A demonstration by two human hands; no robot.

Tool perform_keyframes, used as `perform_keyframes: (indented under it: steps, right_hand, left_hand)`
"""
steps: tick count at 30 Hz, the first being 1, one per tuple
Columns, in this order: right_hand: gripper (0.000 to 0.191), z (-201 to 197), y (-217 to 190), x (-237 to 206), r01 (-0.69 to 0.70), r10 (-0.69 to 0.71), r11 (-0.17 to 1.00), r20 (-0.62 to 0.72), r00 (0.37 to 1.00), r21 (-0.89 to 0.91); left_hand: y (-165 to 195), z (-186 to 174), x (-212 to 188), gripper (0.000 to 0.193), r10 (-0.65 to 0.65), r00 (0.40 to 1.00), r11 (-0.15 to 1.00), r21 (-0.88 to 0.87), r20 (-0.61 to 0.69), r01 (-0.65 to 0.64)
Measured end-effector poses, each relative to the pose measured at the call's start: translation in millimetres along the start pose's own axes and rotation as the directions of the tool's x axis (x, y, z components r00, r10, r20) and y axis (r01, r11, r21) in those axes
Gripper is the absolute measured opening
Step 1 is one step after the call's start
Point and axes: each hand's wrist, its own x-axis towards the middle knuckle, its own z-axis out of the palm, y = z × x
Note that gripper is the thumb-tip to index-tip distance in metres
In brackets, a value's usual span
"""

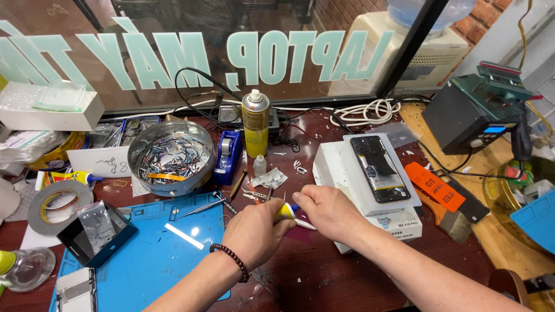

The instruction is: The person applies adhesive to the back of a smartphone, attaches a back cover, secures it with rubber bands, and wipes the surface with a cloth. The person handles the phone, adhesive tube, rubber bands, and cloth throughout the process.

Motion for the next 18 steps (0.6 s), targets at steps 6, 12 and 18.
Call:
perform_keyframes:
  steps: [6,12,18]
  right_hand:
    - [0.029,5.2,8.0,-12.7,-0.363,0.294,0.902,0.284,0.912,0.233]
    - [0.03,3.5,10.4,-16.4,-0.277,0.211,0.931,0.267,0.94,0.238]
    - [0.024,0.5,8.6,-7.0,-0.251,0.267,0.912,-0.006,0.964,0.324]
  left_hand:
    - [-82.9,33.3,28.8,0.038,-0.249,0.952,0.911,-0.291,0.177,0.292]
    - [-227.1,18.8,9.6,0.069,-0.559,0.817,0.828,-0.131,-0.139,0.545]
    - [-279.6,4.3,-7.1,0.065,-0.617,0.744,0.777,-0.051,-0.255,0.627]
